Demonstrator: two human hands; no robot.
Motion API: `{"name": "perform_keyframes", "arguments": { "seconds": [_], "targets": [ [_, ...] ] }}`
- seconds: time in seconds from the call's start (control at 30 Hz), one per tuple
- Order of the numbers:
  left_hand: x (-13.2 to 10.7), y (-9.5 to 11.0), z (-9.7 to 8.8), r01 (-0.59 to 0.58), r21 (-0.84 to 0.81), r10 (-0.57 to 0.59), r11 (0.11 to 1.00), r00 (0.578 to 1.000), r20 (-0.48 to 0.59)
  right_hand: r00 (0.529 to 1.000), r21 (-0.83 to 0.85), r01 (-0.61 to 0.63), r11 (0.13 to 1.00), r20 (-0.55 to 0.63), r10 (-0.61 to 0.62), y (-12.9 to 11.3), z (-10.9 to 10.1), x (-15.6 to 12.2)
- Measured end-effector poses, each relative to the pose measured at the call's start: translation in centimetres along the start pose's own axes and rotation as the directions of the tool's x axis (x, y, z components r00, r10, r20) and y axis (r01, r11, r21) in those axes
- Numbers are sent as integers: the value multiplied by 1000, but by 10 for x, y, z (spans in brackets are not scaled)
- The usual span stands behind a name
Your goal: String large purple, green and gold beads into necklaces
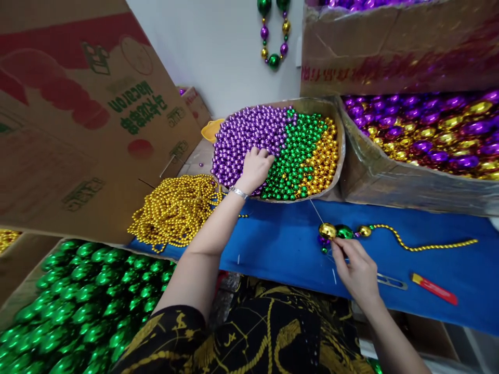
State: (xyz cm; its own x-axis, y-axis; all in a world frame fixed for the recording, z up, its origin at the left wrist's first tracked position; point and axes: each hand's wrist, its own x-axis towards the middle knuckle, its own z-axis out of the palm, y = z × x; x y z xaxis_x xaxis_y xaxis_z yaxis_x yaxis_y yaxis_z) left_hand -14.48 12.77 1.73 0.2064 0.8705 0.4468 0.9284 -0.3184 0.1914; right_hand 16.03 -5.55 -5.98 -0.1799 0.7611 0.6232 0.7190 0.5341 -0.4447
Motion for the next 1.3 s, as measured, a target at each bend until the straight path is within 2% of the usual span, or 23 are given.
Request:
{"name": "perform_keyframes", "arguments": {
  "seconds": [0.1,0.2,0.27,0.3,0.33,0.37,0.43,0.47,0.5,0.53,0.6,0.73,0.9,1.1,1.3],
  "targets": [
    [14,6,4,-33,-5,33,999,998,45,1000,5,16,1000,-3,-16,-2,2,1],
    [18,8,-1,-8,-94,12,996,999,36,1000,31,-4,1000,4,4,-6,2,1],
    [12,12,-9,32,-262,-28,965,999,18,1000,51,-18,999,19,17,-8,3,1],
    [6,15,-13,68,-404,-65,912,998,22,999,61,-19,998,27,18,-9,3,2],
    [-2,20,-17,119,-573,-112,811,993,48,999,70,-18,997,34,15,-11,3,2],
    [-12,26,-21,181,-734,-159,654,982,101,999,79,-15,997,39,12,-12,3,3],
    [-33,39,-26,302,-920,-198,249,946,257,999,95,-9,995,43,5,-15,4,5],
    [-44,46,-27,354,-933,-187,64,923,337,999,102,-5,995,43,1,-16,4,7],
    [-54,52,-27,397,-914,-168,-81,899,405,999,107,-1,994,44,-4,-18,4,8],
    [-62,58,-26,431,-883,-146,-187,876,459,999,109,3,994,47,-9,-19,4,9],
    [-75,65,-23,472,-825,-118,-313,842,526,998,110,9,994,56,-16,-21,4,11],
    [-86,70,-16,497,-761,-115,-417,802,587,998,103,10,995,58,-16,-24,3,12],
    [-92,73,-13,506,-710,-121,-490,767,630,997,111,14,994,69,-22,-27,1,10],
    [-97,78,-15,486,-708,-128,-513,772,622,996,101,50,994,64,-56,-31,1,9],
    [-99,82,-16,467,-746,-147,-476,794,590,996,110,48,993,69,-56,-30,1,6]
  ]
}}
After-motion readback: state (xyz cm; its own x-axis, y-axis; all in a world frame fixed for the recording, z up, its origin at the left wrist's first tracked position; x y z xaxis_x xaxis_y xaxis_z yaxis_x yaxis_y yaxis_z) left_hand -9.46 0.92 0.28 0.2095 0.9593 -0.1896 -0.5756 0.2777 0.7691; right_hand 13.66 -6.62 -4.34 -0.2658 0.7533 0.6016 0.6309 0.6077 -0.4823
